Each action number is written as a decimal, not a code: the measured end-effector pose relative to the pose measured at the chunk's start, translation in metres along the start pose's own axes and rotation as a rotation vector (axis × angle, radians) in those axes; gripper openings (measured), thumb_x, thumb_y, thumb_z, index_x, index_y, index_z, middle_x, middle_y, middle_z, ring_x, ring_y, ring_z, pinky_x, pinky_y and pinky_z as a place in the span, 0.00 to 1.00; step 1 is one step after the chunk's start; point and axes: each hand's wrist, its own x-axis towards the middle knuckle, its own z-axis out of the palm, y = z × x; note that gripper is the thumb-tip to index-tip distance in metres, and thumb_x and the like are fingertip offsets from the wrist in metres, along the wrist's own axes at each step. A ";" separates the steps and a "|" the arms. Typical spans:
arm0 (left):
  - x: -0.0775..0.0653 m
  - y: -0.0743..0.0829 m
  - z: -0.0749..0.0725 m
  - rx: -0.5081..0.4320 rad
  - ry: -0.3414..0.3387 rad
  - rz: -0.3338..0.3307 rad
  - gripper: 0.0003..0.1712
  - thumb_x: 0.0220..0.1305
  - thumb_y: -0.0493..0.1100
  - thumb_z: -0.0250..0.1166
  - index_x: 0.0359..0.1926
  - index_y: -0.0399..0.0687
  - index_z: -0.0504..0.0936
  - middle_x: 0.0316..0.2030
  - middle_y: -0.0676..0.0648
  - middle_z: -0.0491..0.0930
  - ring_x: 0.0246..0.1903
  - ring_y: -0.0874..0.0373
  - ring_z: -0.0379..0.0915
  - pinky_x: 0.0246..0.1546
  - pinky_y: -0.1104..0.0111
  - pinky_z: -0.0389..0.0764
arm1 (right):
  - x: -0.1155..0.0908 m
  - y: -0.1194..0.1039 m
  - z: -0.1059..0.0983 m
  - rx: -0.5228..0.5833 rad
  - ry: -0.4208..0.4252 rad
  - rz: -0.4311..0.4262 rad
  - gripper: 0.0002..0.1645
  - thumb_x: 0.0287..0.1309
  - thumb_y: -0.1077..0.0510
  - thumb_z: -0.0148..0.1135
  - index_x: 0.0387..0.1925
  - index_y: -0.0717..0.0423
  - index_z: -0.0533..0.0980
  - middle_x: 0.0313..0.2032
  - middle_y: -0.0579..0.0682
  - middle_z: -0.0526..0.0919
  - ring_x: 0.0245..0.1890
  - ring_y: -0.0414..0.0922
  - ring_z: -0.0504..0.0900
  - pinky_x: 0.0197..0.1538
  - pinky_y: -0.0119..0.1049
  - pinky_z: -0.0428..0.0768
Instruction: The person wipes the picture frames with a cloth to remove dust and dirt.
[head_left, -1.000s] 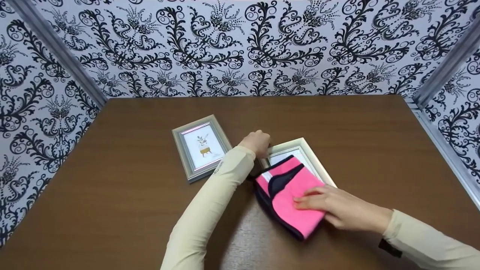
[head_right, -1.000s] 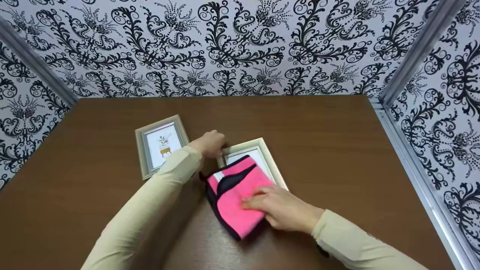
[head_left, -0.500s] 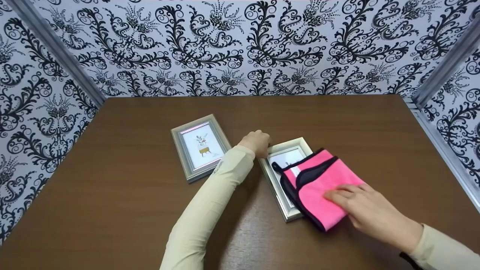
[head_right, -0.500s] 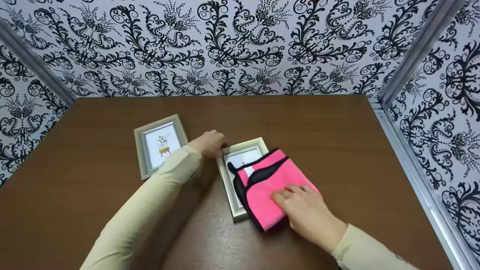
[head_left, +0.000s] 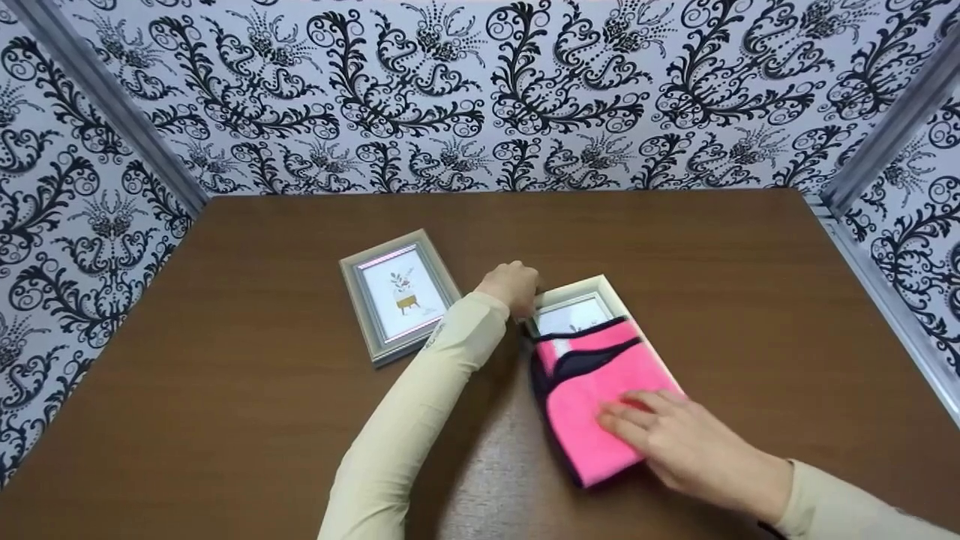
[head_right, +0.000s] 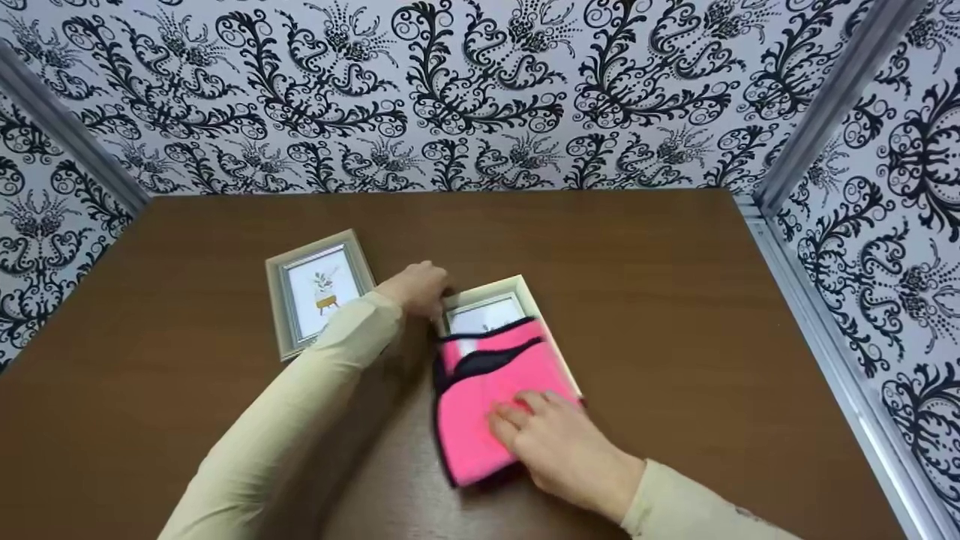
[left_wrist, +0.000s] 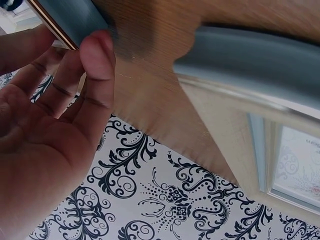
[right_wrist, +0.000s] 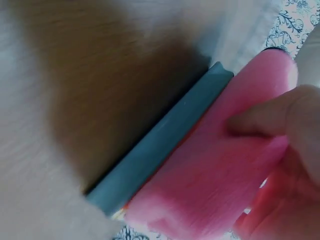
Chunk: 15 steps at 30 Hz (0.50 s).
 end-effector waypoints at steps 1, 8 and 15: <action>0.000 0.000 0.001 0.001 -0.002 0.003 0.04 0.55 0.40 0.65 0.33 0.46 0.82 0.42 0.43 0.81 0.41 0.48 0.76 0.38 0.56 0.80 | 0.002 0.000 0.002 0.019 0.007 -0.032 0.30 0.39 0.66 0.61 0.52 0.59 0.79 0.49 0.54 0.82 0.46 0.54 0.78 0.45 0.50 0.78; 0.000 0.000 0.004 0.013 -0.015 0.032 0.07 0.56 0.42 0.68 0.36 0.46 0.83 0.41 0.45 0.81 0.42 0.51 0.75 0.39 0.58 0.79 | -0.001 -0.003 0.007 0.072 0.066 -0.176 0.29 0.73 0.55 0.29 0.59 0.52 0.76 0.57 0.50 0.78 0.52 0.53 0.76 0.51 0.49 0.73; -0.001 0.000 -0.001 0.010 -0.006 0.026 0.05 0.55 0.41 0.67 0.33 0.46 0.82 0.40 0.45 0.81 0.39 0.51 0.75 0.38 0.57 0.79 | -0.012 -0.013 0.006 -0.013 0.067 -0.187 0.28 0.76 0.58 0.29 0.54 0.52 0.78 0.53 0.52 0.79 0.51 0.50 0.77 0.50 0.42 0.75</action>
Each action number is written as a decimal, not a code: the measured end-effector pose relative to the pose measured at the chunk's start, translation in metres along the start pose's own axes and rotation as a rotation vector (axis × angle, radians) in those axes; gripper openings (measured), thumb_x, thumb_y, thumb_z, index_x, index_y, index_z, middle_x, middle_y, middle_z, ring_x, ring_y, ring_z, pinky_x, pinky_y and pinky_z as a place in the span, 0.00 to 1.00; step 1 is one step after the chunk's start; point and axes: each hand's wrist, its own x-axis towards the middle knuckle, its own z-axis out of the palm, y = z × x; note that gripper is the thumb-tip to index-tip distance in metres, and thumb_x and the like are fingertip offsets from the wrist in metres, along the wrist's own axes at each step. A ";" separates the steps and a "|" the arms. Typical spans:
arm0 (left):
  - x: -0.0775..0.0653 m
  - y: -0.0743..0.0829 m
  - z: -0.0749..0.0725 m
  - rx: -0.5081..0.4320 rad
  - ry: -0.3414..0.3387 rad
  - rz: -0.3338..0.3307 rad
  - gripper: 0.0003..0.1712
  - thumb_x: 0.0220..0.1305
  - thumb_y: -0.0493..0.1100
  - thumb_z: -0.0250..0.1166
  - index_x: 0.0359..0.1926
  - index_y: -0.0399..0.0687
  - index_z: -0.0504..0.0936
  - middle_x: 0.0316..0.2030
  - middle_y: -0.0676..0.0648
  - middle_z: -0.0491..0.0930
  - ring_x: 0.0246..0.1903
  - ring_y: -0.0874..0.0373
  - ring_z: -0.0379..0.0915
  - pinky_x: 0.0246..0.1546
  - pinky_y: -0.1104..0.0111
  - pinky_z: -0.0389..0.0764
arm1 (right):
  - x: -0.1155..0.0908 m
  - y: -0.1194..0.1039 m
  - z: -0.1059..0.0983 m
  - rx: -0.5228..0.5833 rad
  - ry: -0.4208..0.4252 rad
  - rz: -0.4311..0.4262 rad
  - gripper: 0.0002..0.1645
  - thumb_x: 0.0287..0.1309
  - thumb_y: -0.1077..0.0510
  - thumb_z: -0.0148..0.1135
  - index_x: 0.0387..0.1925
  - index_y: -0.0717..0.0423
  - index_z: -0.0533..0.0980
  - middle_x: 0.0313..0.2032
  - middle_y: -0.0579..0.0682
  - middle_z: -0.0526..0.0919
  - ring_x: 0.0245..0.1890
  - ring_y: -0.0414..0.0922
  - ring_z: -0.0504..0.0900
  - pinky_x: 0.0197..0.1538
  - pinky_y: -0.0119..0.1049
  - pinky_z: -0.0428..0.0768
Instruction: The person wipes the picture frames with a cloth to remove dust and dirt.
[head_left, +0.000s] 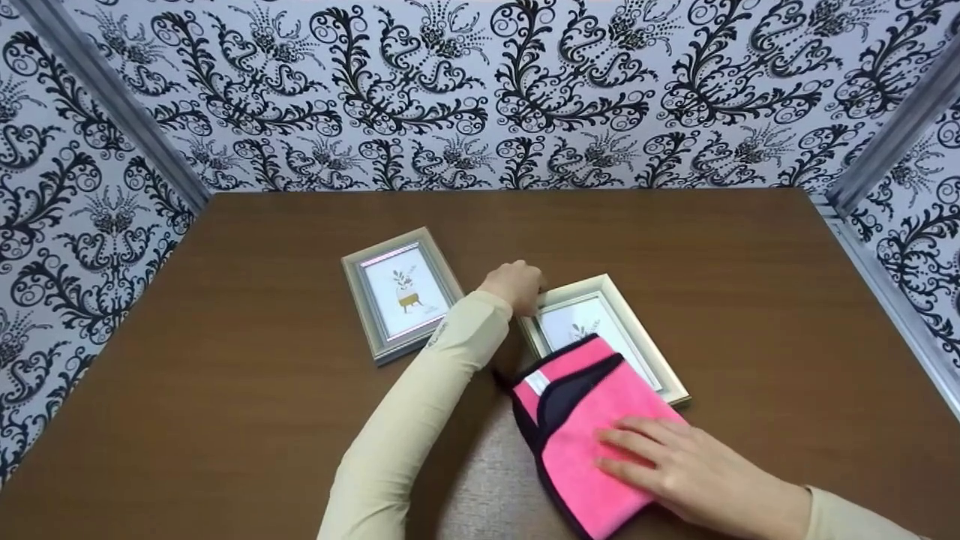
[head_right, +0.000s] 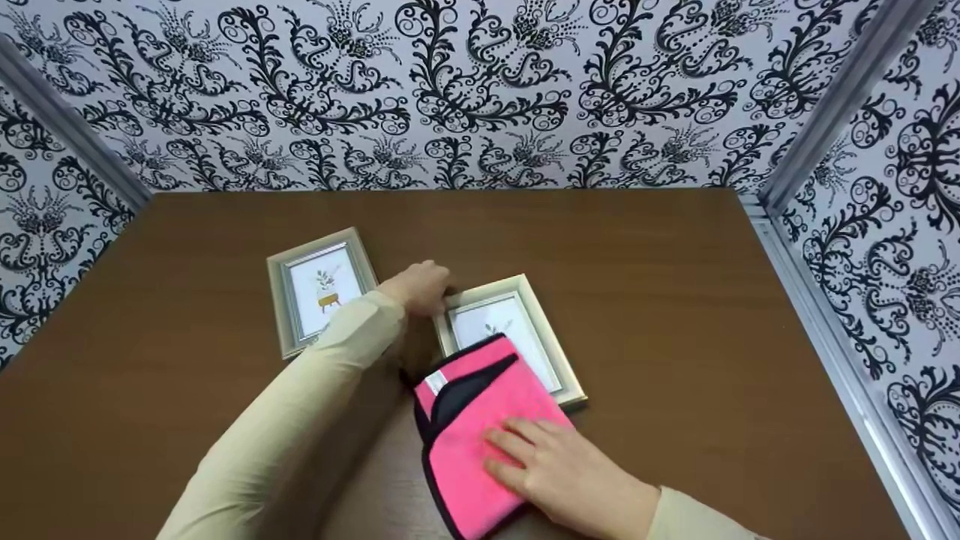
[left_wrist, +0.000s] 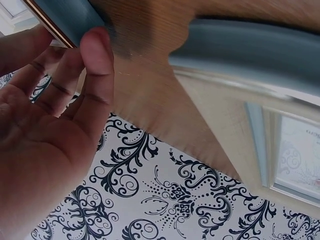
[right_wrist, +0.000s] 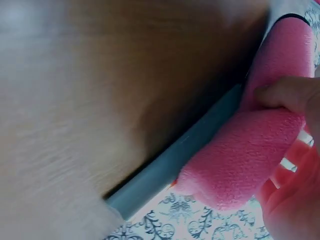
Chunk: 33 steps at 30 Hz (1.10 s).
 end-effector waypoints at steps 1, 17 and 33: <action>0.000 0.000 -0.001 0.004 -0.001 0.001 0.05 0.56 0.41 0.67 0.33 0.46 0.82 0.40 0.45 0.81 0.39 0.51 0.75 0.38 0.57 0.79 | -0.001 -0.002 -0.001 0.001 -0.011 0.000 0.29 0.76 0.58 0.28 0.53 0.52 0.79 0.52 0.52 0.79 0.50 0.50 0.77 0.49 0.41 0.76; 0.001 0.008 0.000 0.047 -0.005 -0.032 0.07 0.57 0.36 0.62 0.37 0.48 0.83 0.43 0.46 0.81 0.38 0.53 0.75 0.36 0.57 0.81 | -0.030 0.006 -0.008 0.184 -0.032 0.248 0.25 0.76 0.53 0.34 0.54 0.49 0.80 0.51 0.44 0.81 0.51 0.44 0.80 0.55 0.34 0.74; 0.000 0.004 0.005 0.101 0.066 0.007 0.11 0.55 0.38 0.62 0.40 0.47 0.86 0.44 0.42 0.82 0.43 0.46 0.79 0.38 0.55 0.81 | -0.056 0.021 -0.015 0.078 -0.077 0.436 0.24 0.35 0.73 0.68 0.40 0.54 0.84 0.40 0.50 0.86 0.41 0.47 0.84 0.43 0.40 0.81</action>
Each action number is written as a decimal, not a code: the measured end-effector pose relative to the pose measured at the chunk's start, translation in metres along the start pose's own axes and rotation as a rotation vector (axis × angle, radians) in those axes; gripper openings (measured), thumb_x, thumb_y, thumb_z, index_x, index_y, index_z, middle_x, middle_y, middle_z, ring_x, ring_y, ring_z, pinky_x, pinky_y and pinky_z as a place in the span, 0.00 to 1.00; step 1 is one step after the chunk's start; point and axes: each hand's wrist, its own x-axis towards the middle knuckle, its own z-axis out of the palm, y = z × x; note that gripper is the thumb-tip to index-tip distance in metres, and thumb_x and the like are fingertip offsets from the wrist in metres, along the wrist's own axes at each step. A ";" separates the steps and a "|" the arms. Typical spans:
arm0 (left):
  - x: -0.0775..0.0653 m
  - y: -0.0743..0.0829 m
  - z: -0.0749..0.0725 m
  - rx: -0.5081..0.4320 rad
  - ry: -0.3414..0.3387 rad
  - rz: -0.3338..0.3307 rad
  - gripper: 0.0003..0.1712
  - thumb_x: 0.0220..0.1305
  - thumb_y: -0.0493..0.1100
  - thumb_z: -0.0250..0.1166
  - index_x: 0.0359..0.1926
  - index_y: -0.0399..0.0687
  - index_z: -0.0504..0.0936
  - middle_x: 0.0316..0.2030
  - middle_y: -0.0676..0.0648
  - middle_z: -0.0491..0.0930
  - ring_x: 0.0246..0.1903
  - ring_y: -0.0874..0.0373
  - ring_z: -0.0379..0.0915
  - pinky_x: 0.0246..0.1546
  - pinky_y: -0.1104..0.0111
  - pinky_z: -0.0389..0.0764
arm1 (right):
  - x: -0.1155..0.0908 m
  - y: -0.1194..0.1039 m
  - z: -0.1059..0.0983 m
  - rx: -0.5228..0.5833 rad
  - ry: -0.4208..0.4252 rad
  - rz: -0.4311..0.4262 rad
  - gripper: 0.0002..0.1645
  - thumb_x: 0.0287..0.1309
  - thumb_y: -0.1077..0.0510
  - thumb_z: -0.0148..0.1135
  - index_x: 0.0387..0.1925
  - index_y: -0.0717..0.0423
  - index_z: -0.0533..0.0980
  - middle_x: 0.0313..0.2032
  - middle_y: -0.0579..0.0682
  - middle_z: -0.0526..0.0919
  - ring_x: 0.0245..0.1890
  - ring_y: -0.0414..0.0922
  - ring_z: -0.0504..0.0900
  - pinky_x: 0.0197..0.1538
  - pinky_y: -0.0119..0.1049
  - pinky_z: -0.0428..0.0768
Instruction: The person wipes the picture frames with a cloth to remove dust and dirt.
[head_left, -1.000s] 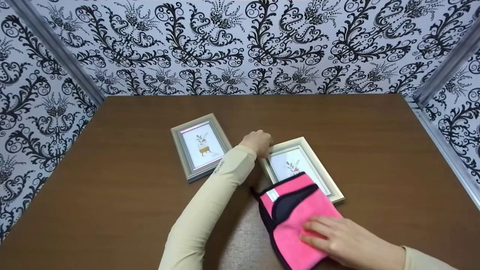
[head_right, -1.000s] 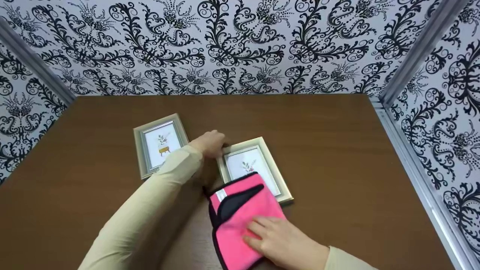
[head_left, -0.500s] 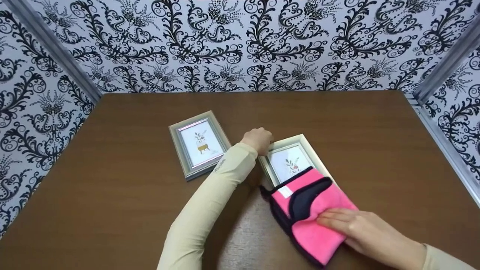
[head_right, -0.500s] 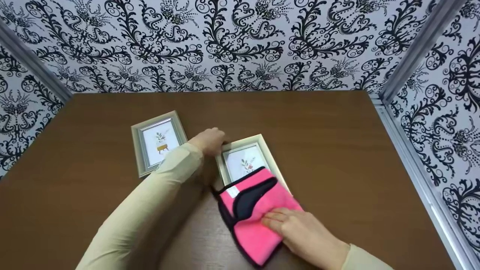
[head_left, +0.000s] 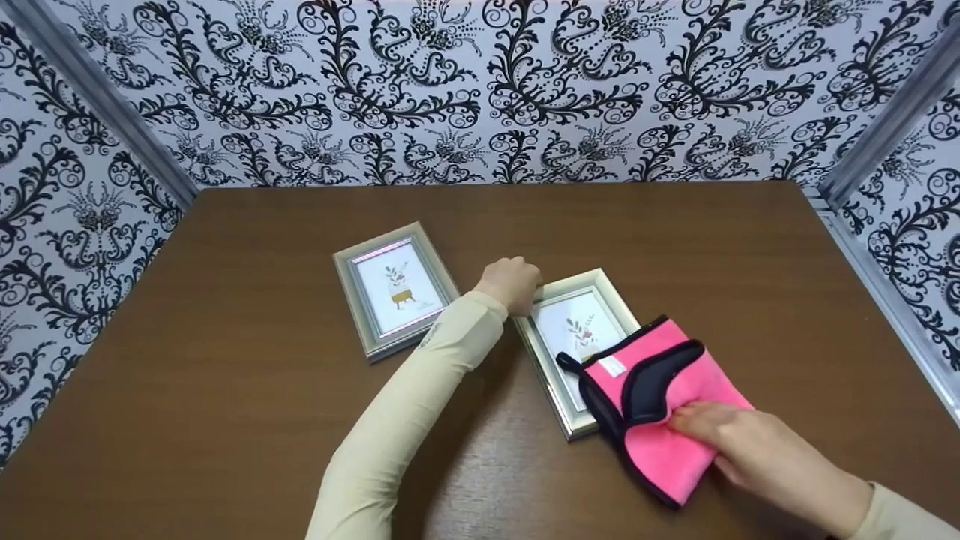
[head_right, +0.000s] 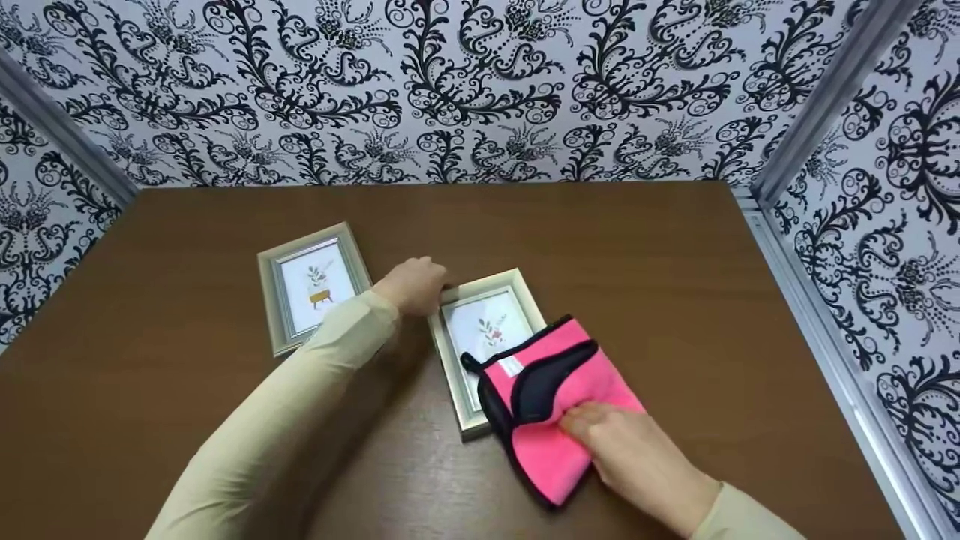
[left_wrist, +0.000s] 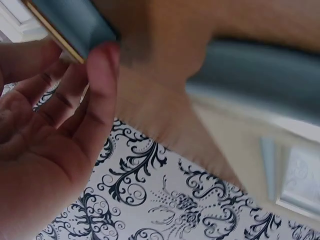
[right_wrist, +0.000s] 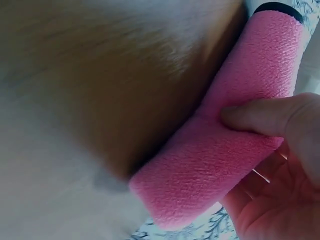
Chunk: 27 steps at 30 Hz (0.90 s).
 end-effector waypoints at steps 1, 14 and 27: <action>0.000 -0.001 0.001 0.000 0.010 0.001 0.11 0.54 0.38 0.62 0.39 0.47 0.86 0.44 0.42 0.82 0.42 0.45 0.78 0.38 0.55 0.81 | 0.003 -0.003 0.000 -0.001 -0.015 -0.007 0.23 0.36 0.72 0.68 0.40 0.54 0.84 0.39 0.51 0.86 0.41 0.47 0.84 0.41 0.42 0.81; -0.001 -0.006 0.004 -0.034 0.024 0.000 0.07 0.55 0.40 0.65 0.36 0.47 0.85 0.38 0.45 0.83 0.36 0.50 0.76 0.36 0.56 0.80 | 0.041 -0.058 0.014 -0.019 -0.054 -0.192 0.28 0.32 0.73 0.66 0.44 0.60 0.82 0.42 0.55 0.85 0.42 0.50 0.84 0.41 0.44 0.82; -0.002 -0.003 -0.001 -0.050 0.003 0.013 0.06 0.55 0.37 0.64 0.36 0.46 0.84 0.36 0.46 0.81 0.30 0.53 0.69 0.35 0.58 0.79 | 0.049 -0.078 0.025 -0.111 0.108 -0.303 0.34 0.74 0.60 0.23 0.43 0.58 0.82 0.43 0.53 0.83 0.43 0.49 0.82 0.43 0.40 0.80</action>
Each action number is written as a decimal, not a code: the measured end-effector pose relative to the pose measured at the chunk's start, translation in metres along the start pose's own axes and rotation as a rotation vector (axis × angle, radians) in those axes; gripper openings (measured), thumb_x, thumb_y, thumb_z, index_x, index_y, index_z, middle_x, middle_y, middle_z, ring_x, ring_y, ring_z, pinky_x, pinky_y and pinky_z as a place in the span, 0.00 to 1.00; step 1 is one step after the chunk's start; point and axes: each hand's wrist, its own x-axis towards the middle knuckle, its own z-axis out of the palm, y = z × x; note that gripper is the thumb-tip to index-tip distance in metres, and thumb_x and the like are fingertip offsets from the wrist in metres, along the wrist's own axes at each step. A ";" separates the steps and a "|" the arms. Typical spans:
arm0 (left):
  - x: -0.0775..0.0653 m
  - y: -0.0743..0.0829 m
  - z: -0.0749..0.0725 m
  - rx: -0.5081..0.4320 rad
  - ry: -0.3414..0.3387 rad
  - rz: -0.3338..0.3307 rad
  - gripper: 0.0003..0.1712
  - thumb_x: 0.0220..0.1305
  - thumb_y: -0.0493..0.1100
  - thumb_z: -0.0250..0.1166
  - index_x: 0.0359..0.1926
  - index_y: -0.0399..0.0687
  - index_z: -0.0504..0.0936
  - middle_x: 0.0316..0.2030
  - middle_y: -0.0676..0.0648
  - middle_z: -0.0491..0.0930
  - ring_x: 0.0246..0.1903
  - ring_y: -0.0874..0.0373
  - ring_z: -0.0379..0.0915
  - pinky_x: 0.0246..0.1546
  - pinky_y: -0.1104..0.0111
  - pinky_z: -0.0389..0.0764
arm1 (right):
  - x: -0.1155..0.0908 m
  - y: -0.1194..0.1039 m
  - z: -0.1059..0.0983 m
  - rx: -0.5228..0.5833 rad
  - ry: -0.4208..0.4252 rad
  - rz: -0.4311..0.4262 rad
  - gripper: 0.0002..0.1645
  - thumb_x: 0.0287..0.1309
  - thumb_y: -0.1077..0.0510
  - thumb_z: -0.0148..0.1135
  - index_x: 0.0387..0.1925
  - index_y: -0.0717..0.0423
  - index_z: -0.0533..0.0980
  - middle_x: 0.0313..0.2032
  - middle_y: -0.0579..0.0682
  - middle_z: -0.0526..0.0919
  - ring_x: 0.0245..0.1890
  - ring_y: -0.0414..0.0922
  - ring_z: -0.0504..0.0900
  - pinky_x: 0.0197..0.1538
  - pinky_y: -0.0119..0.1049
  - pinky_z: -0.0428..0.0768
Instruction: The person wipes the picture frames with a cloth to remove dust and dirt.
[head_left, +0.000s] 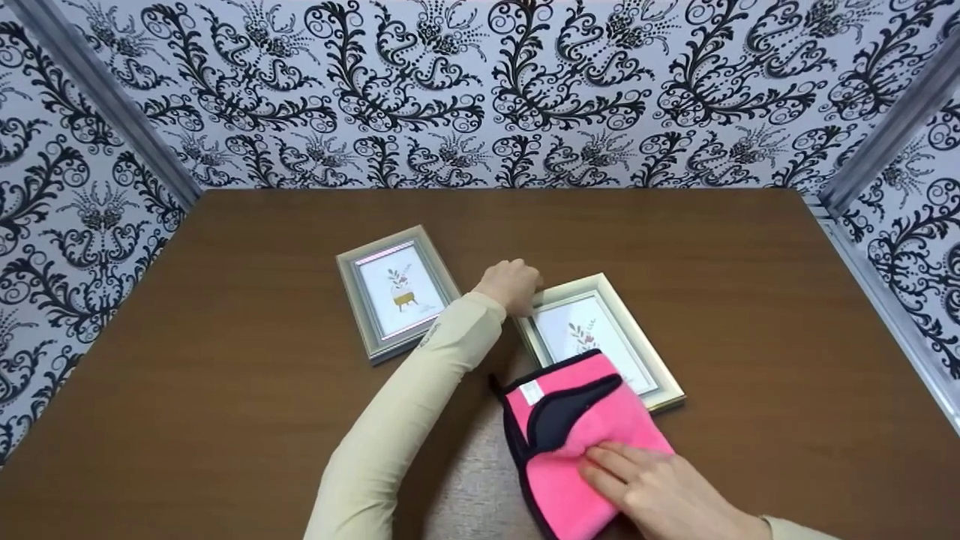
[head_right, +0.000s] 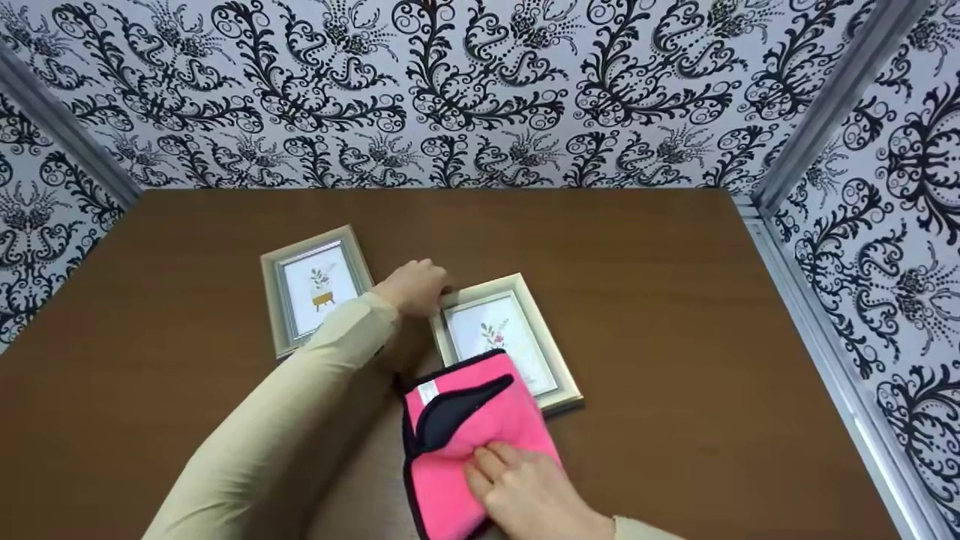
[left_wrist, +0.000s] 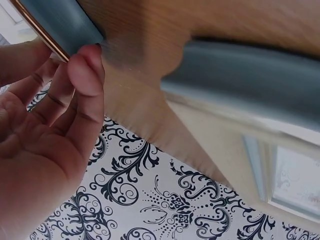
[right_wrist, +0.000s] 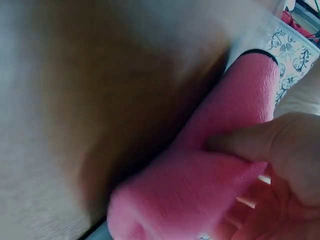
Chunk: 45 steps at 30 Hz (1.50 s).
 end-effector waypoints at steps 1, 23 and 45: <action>0.000 0.000 0.000 -0.003 -0.005 0.003 0.05 0.55 0.37 0.64 0.35 0.46 0.83 0.36 0.46 0.81 0.30 0.54 0.69 0.35 0.58 0.79 | 0.001 0.000 0.000 -0.028 0.029 -0.013 0.32 0.74 0.61 0.25 0.42 0.58 0.82 0.43 0.53 0.83 0.43 0.49 0.82 0.42 0.41 0.80; 0.005 -0.007 -0.008 -0.024 -0.050 0.068 0.07 0.61 0.41 0.64 0.33 0.46 0.88 0.38 0.45 0.83 0.35 0.53 0.73 0.40 0.57 0.79 | 0.030 0.041 0.005 0.172 -0.211 0.131 0.46 0.36 0.65 0.68 0.63 0.68 0.67 0.59 0.64 0.73 0.57 0.59 0.74 0.55 0.53 0.73; 0.007 -0.004 -0.008 -0.004 -0.034 0.035 0.09 0.61 0.43 0.63 0.37 0.43 0.86 0.45 0.40 0.81 0.46 0.44 0.77 0.44 0.54 0.79 | 0.045 0.059 -0.011 0.189 -0.413 0.014 0.36 0.44 0.74 0.63 0.61 0.70 0.70 0.57 0.66 0.75 0.57 0.60 0.75 0.57 0.49 0.73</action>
